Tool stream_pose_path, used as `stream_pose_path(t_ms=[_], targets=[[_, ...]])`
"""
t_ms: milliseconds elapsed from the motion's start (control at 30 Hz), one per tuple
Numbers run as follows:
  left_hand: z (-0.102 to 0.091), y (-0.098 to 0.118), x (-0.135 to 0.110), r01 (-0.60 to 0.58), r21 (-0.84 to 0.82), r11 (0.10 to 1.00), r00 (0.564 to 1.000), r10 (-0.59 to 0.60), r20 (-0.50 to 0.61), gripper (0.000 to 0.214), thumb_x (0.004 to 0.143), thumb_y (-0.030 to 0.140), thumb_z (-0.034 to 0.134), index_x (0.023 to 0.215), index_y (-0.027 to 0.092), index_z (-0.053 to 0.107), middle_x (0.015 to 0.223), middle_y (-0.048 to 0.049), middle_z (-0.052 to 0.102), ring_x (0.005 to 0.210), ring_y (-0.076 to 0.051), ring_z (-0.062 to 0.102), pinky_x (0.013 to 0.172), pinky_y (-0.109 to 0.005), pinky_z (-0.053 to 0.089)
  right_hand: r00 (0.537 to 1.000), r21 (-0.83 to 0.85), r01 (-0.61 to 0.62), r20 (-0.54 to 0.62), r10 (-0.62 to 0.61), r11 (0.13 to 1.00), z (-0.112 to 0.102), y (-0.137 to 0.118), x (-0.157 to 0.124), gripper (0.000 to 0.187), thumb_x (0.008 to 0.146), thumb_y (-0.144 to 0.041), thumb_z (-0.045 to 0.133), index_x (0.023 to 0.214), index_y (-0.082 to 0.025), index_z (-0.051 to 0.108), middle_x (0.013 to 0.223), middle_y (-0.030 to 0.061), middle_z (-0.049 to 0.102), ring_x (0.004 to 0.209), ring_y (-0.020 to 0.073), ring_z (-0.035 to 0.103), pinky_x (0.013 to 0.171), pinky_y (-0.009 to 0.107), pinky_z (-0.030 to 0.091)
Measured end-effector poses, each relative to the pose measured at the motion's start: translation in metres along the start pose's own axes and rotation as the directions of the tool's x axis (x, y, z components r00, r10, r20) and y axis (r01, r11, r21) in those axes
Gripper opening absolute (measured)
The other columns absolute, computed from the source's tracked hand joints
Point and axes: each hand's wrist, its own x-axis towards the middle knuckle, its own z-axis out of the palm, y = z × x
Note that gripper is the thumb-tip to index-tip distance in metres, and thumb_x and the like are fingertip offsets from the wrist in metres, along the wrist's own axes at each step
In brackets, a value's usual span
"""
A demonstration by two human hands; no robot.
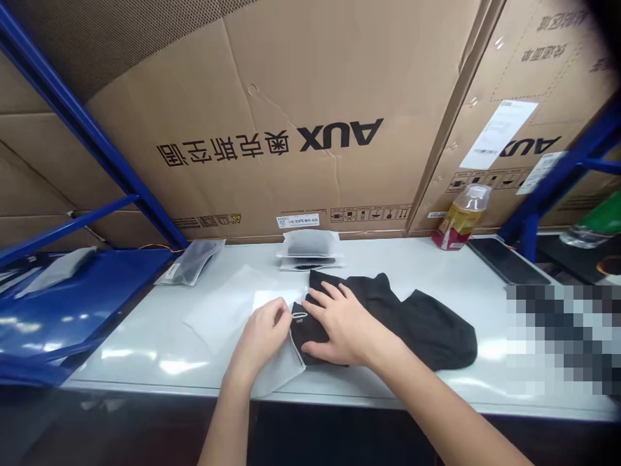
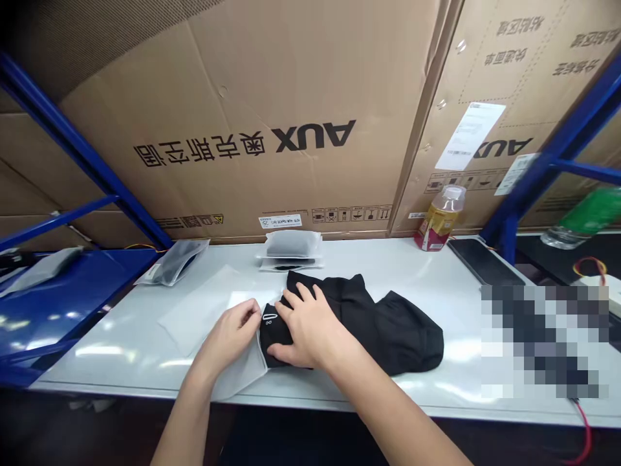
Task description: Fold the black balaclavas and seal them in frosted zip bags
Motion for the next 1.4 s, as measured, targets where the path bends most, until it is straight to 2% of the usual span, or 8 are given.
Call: stream_pose_path(t_ms=[100,300,500,667,867,1000,1167,1400], targets=[[0.006,-0.002,-0.001,-0.069,-0.085,0.994,0.996,0.063,-0.067,0.023,0.102,0.032,0.042,0.087,0.023,0.058,0.097,-0.0041,0.069,0.094,-0.022,0.067,0.085,-0.033,0.052,0.996,-0.052,0.078,0.057,-0.075,0.996,0.0,-0.005,0.0,0.074,0.096,-0.058,0.062,0.154,-0.013,0.055,0.161,0.0144,0.051,0.153,0.0443,0.034,0.125,0.066,0.025],[0.021,-0.003,-0.016,-0.125,-0.213,0.969,0.991,0.112,-0.072,0.024,0.106,0.04,0.047,0.1,0.024,0.063,0.137,-0.009,0.066,0.13,-0.025,0.063,0.111,-0.039,0.05,0.997,-0.066,0.08,0.013,-0.079,0.995,0.004,-0.016,0.013,0.048,0.101,-0.039,0.055,0.137,-0.009,0.067,0.137,0.0176,0.069,0.132,0.0394,0.056,0.112,0.056,0.047],[0.018,-0.014,-0.036,0.024,-0.239,0.971,0.998,-0.039,-0.056,0.052,0.104,0.046,0.054,0.15,0.025,0.04,0.155,-0.0152,0.057,0.143,-0.028,0.057,0.117,-0.049,0.049,0.973,-0.025,0.219,-0.072,-0.22,0.975,-0.005,-0.009,-0.01,0.058,0.102,-0.044,0.057,0.148,-0.011,0.056,0.16,0.0135,0.052,0.157,0.0413,0.027,0.131,0.065,0.013],[0.012,-0.008,-0.042,0.097,-0.132,0.986,0.995,-0.096,0.016,0.053,0.106,0.052,0.047,0.151,0.027,0.057,0.156,-0.0062,0.059,0.149,-0.031,0.05,0.125,-0.053,0.04,0.941,-0.121,0.335,0.086,-0.327,0.934,0.002,-0.003,-0.027,0.084,0.09,-0.036,0.071,0.161,-0.005,0.039,0.167,0.0176,0.041,0.154,0.0456,0.034,0.126,0.063,0.03],[0.021,-0.006,-0.042,0.103,-0.181,0.978,0.99,-0.119,-0.079,0.046,0.103,0.039,0.052,0.146,0.027,0.064,0.146,-0.0029,0.067,0.135,-0.029,0.065,0.113,-0.046,0.055,0.897,-0.174,0.441,0.079,-0.434,0.88,0.009,0.003,-0.004,0.055,0.092,-0.02,0.063,0.144,-0.002,0.059,0.149,0.0202,0.062,0.126,0.0357,0.062,0.107,0.047,0.05],[0.028,-0.008,-0.044,0.089,-0.244,0.966,0.99,-0.114,-0.089,0.05,0.106,0.045,0.049,0.152,0.026,0.058,0.154,-0.002,0.061,0.146,-0.024,0.054,0.124,-0.041,0.043,0.843,-0.084,0.538,0.053,-0.535,0.839,0.01,0.0,-0.001,0.041,0.091,-0.021,0.064,0.13,-0.006,0.067,0.127,0.0159,0.073,0.112,0.0299,0.065,0.103,0.043,0.05],[0.024,-0.002,-0.047,0.101,-0.301,0.948,0.99,-0.125,-0.063,0.054,0.109,0.051,0.041,0.157,0.028,0.05,0.161,-0.0034,0.054,0.151,-0.024,0.047,0.127,-0.044,0.038,0.928,-0.053,0.371,0.01,-0.371,0.927,0.014,-0.02,-0.008,0.051,0.087,-0.025,0.069,0.134,-0.005,0.065,0.124,0.0194,0.072,0.119,0.0358,0.061,0.102,0.048,0.05],[-0.002,0.021,-0.049,0.022,0.145,0.989,0.984,0.004,-0.176,0.025,0.102,0.044,0.051,0.114,0.027,0.065,0.119,-0.0069,0.072,0.109,-0.028,0.072,0.089,-0.041,0.06,0.991,0.296,-0.056,-0.098,0.088,0.953,-0.017,0.006,-0.017,0.063,0.097,-0.057,0.064,0.149,-0.021,0.06,0.157,0.0122,0.054,0.144,0.0339,0.047,0.117,0.053,0.041]])
